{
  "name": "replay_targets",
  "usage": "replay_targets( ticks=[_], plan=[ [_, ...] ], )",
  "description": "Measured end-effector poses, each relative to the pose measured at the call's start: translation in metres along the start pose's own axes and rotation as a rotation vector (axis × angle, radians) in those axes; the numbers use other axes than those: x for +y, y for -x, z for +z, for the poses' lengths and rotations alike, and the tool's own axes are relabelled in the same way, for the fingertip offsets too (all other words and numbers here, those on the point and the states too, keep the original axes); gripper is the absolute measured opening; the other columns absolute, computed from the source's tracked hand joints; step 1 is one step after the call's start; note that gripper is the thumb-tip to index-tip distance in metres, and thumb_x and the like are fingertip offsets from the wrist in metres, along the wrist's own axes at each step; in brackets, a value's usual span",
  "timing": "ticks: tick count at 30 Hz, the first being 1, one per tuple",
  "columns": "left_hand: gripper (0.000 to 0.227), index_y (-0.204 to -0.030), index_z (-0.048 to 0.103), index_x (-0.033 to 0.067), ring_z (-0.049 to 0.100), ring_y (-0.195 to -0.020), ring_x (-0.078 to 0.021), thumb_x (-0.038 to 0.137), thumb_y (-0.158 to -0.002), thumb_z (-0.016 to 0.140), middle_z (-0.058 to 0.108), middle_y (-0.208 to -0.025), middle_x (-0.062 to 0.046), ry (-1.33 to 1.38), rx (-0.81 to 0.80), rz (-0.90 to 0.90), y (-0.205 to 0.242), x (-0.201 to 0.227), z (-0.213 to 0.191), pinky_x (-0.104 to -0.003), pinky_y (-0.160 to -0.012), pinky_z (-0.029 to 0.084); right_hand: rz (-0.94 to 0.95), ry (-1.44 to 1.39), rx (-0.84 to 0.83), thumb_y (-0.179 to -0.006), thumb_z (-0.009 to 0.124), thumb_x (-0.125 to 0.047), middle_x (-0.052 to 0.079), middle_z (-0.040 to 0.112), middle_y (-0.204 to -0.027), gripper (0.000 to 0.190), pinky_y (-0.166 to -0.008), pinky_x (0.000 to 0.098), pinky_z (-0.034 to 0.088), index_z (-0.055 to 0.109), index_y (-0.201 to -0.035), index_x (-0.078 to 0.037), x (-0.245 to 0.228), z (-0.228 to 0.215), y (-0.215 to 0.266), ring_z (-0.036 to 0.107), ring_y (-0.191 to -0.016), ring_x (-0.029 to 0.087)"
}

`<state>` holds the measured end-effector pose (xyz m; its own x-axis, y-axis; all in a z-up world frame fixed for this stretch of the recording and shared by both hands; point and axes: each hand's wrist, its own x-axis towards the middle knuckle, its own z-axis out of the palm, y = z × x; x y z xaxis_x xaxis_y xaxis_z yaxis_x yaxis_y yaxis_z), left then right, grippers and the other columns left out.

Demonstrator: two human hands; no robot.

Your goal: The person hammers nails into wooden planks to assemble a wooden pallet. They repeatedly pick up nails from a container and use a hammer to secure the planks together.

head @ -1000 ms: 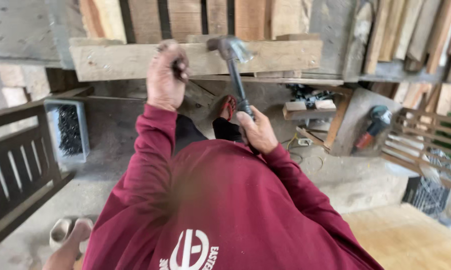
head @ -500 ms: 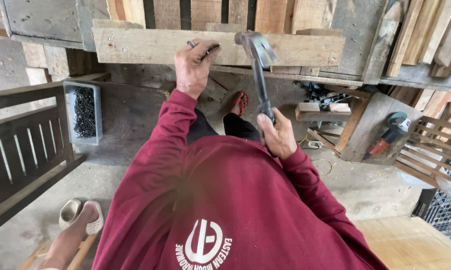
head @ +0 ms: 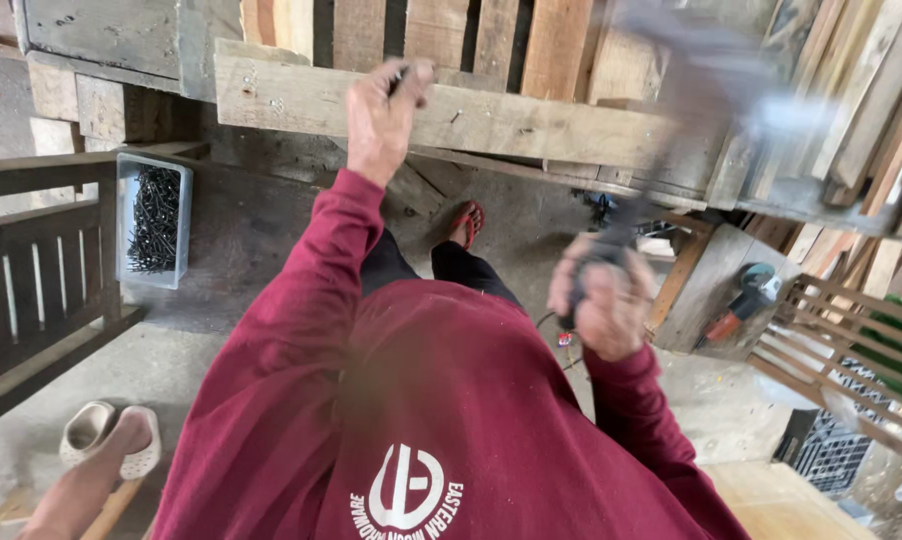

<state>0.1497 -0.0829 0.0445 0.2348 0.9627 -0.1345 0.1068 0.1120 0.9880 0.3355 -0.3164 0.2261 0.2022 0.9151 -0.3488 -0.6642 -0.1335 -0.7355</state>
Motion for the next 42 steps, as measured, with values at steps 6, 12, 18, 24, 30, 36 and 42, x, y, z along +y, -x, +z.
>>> replay_targets(
  ticks=[6,12,18,24,30,36,42],
  plan=[
    [0.042,-0.074,0.054,0.0053,0.043,-0.056,-0.0151,0.027,-0.108,0.067,0.052,-0.063,-0.005,-0.257,0.460,0.269,-0.087,-0.041,0.018,-0.033,-0.053,0.043,-0.389,0.712,-0.178,-0.109,0.061,-0.045,0.008,0.062,-0.075,0.039,-0.049,0.0297,0.052,0.060,-0.101,-0.006,0.015,-0.007,-0.025,0.059,-0.058,0.017],
    [0.019,-0.095,0.059,-0.0004,0.056,-0.072,-0.0401,0.014,-0.105,0.066,0.066,-0.079,-0.020,-0.224,0.513,0.371,-0.078,-0.028,0.025,-0.042,-0.060,0.049,0.319,0.863,0.220,-0.103,0.058,-0.038,0.007,0.057,-0.063,0.037,-0.039,0.0282,0.044,0.060,-0.100,-0.001,0.003,-0.015,-0.016,0.053,-0.045,0.016],
    [0.013,-0.096,0.060,-0.0010,0.065,-0.062,-0.0318,0.010,-0.100,0.065,0.068,-0.077,-0.018,-0.131,0.435,0.374,-0.072,-0.013,0.017,-0.041,-0.060,0.052,-0.702,0.512,-0.473,-0.098,0.051,-0.061,0.007,0.073,-0.085,0.057,-0.061,0.0412,0.064,0.063,-0.126,-0.013,-0.102,-0.025,-0.034,0.072,-0.068,0.021],
    [0.013,-0.106,0.060,-0.0014,0.057,-0.056,-0.0334,0.011,-0.106,0.056,0.062,-0.072,-0.018,-0.102,0.455,0.339,-0.075,-0.023,0.019,-0.042,-0.056,0.048,0.477,0.832,0.319,-0.102,0.060,-0.039,0.001,0.054,-0.065,0.035,-0.042,0.0286,0.041,0.058,-0.096,-0.005,0.056,-0.013,-0.003,0.049,-0.047,0.011],
    [0.018,-0.111,0.068,0.0044,0.052,-0.049,-0.0142,0.016,-0.105,0.057,0.058,-0.062,-0.007,-0.136,0.324,0.297,-0.080,-0.013,0.020,-0.034,-0.044,0.046,-0.513,0.430,-0.208,-0.103,0.063,-0.050,0.007,0.072,-0.082,0.049,-0.062,0.0292,0.063,0.064,-0.125,-0.006,-0.049,0.014,0.005,0.070,-0.067,0.016],
    [0.023,-0.097,0.063,0.0038,0.051,-0.056,-0.0138,0.020,-0.111,0.058,0.057,-0.067,-0.008,-0.167,0.261,0.258,-0.078,-0.016,0.015,-0.034,-0.052,0.047,-0.323,0.817,0.135,-0.097,0.059,-0.049,0.002,0.062,-0.071,0.041,-0.055,0.0298,0.051,0.063,-0.102,-0.009,0.042,-0.008,-0.016,0.062,-0.060,0.012],
    [0.020,-0.121,0.062,0.0089,0.062,-0.073,-0.0158,0.024,-0.117,0.049,0.069,-0.090,-0.010,-0.153,0.312,0.553,-0.071,-0.010,0.015,-0.033,-0.067,0.054,0.285,0.807,0.423,-0.101,0.055,-0.037,-0.001,0.053,-0.059,0.032,-0.043,0.0254,0.039,0.060,-0.096,-0.005,0.131,-0.014,0.015,0.048,-0.047,0.009]
  ],
)
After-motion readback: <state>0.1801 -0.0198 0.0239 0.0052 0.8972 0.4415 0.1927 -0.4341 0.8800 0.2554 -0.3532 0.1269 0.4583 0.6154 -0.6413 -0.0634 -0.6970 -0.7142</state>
